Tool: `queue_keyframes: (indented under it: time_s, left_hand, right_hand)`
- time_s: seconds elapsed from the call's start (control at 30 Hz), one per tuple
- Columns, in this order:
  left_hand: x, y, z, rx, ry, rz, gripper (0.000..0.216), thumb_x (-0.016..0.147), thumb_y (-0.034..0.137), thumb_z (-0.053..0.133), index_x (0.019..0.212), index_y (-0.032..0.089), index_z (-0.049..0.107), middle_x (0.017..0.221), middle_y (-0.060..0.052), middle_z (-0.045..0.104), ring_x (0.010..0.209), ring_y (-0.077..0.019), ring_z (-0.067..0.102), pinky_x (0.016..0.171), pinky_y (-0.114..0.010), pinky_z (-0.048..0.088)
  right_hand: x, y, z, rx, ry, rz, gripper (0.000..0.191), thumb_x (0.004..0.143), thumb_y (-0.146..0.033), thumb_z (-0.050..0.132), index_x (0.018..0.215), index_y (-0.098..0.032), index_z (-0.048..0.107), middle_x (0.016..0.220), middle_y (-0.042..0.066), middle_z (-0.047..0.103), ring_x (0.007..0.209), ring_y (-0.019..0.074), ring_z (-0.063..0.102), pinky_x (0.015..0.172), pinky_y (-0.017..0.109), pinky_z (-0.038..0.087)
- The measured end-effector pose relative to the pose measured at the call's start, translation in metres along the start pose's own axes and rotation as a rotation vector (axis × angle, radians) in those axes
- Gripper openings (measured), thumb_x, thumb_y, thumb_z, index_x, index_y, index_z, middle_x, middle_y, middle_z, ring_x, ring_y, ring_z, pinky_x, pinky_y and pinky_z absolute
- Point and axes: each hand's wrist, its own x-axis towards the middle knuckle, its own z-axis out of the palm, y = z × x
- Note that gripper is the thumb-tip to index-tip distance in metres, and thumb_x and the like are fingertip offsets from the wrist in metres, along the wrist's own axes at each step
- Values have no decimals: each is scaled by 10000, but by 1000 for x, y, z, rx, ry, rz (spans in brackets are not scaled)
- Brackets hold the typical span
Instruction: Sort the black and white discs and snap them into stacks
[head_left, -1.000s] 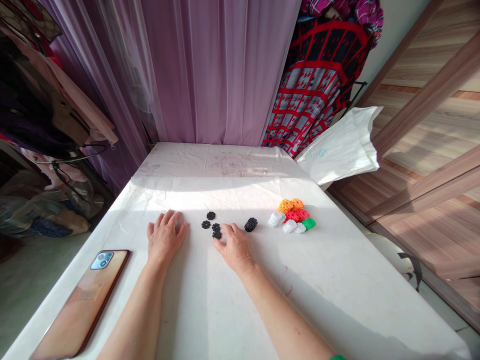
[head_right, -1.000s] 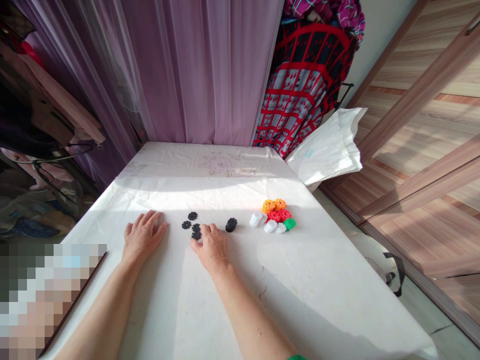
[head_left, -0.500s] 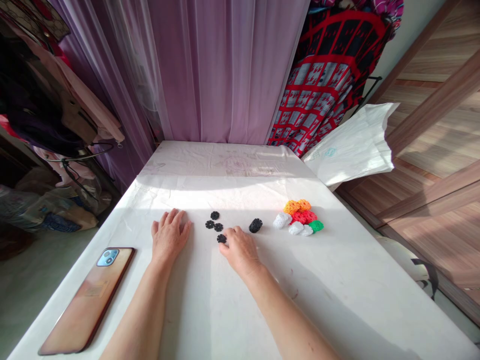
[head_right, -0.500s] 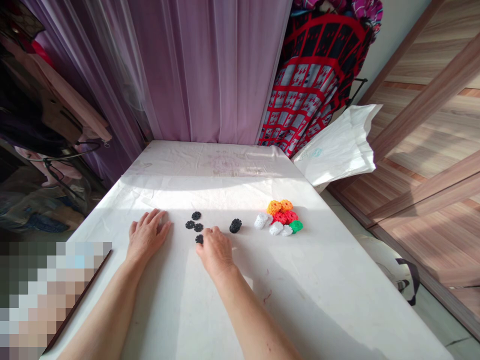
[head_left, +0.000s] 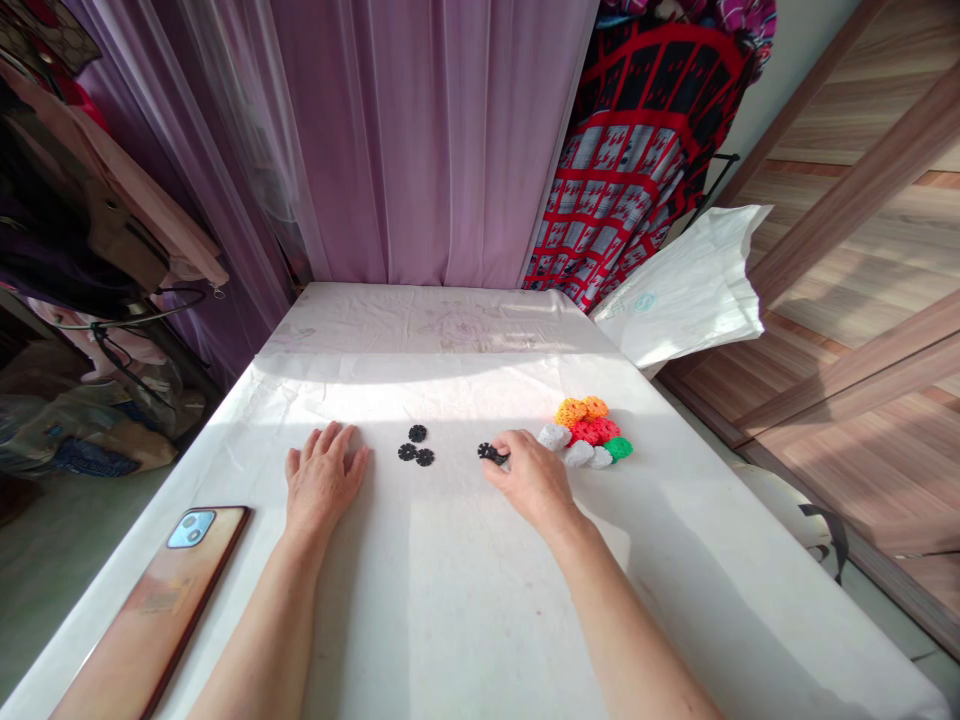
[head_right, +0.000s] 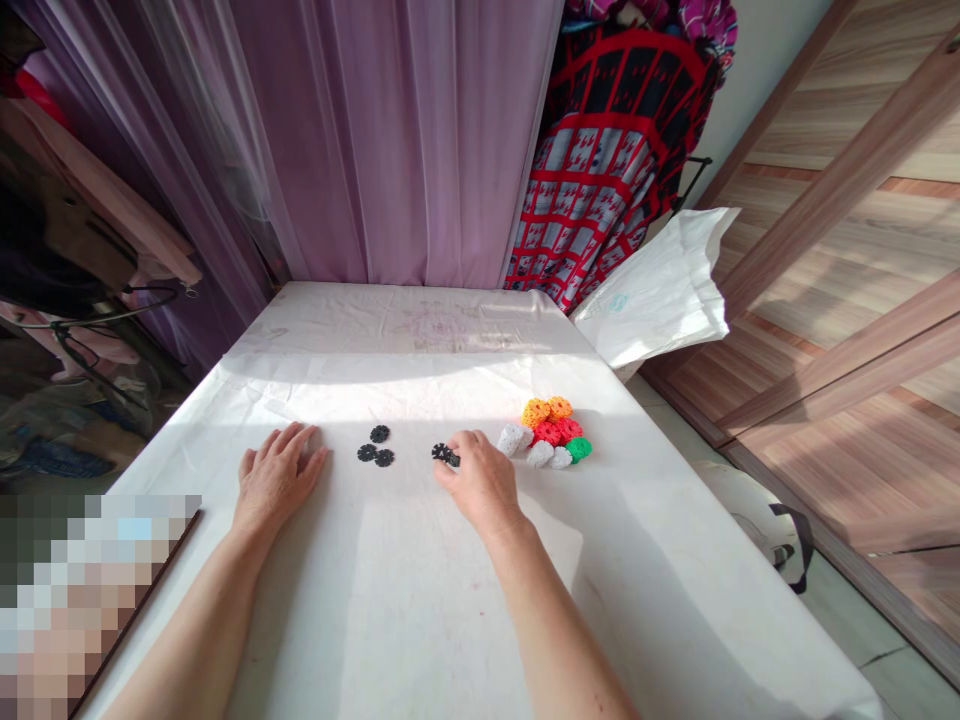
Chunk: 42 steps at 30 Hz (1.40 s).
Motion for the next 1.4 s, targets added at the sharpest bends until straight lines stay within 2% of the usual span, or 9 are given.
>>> queue_keyframes:
  time_s: [0.13, 0.37, 0.5, 0.6, 0.73, 1.17, 1.27, 1.4]
  left_hand:
    - [0, 0, 0, -5, 12, 2, 543, 1000, 459, 377, 1446, 217, 570, 1584, -132, 486, 1491, -350, 374, 1211, -598, 270]
    - [-1, 1, -2, -5, 4, -6, 559, 1007, 469, 349, 1448, 201, 564, 1589, -131, 480, 1498, -348, 360, 1216, -598, 262]
    - [-1, 1, -3, 2, -20, -7, 578, 1011, 480, 327, 1455, 183, 549, 1603, -127, 461, 1512, -344, 339, 1227, -595, 244]
    - [-1, 0, -2, -5, -5, -9, 561, 1009, 483, 341, 1449, 210, 556, 1599, -122, 469, 1506, -338, 353, 1223, -592, 252]
    - [-1, -1, 0, -6, 0, -3, 563, 1011, 491, 332, 1450, 217, 555, 1600, -116, 469, 1508, -340, 348, 1225, -593, 247]
    - [0, -1, 1, -21, 28, 0, 527, 996, 461, 386, 1438, 246, 576, 1578, -122, 496, 1488, -346, 375, 1206, -604, 277]
    - [0, -1, 1, -14, 14, -9, 547, 1002, 469, 361, 1441, 219, 571, 1592, -126, 477, 1495, -344, 366, 1214, -598, 265]
    - [-1, -1, 1, -7, 16, -9, 549, 1001, 470, 363, 1444, 217, 566, 1597, -122, 471, 1498, -341, 364, 1215, -591, 263]
  right_hand:
    - [15, 20, -16, -52, 27, 64, 182, 869, -300, 671, 1032, -228, 705, 1108, 49, 729, 922, 192, 677, 731, 287, 430]
    - [18, 27, -14, -42, 22, 63, 225, 859, -308, 679, 1066, -225, 706, 1108, 47, 723, 909, 189, 665, 716, 284, 426]
    - [18, 40, -11, 21, 38, 57, 315, 871, -240, 643, 1182, -220, 685, 1145, 48, 723, 891, 172, 673, 777, 290, 463]
    - [17, 47, -6, 25, 9, 23, 379, 875, -103, 552, 1212, -207, 691, 1186, 64, 733, 1017, 185, 678, 872, 295, 479]
    - [13, 46, -1, -7, -37, -7, 434, 870, -37, 492, 1209, -206, 706, 1205, 76, 741, 1129, 206, 657, 928, 299, 466]
    - [10, 38, 1, -30, -35, -18, 365, 908, -97, 500, 1179, -213, 714, 1183, 77, 744, 1064, 204, 668, 853, 285, 453]
    - [10, 37, -1, -17, -57, -13, 390, 902, -137, 550, 1264, -209, 675, 1208, 79, 727, 977, 195, 674, 828, 292, 455]
    - [13, 37, -7, 19, -122, -92, 589, 857, -180, 645, 1437, -244, 563, 1225, 71, 695, 910, 175, 662, 824, 285, 451]
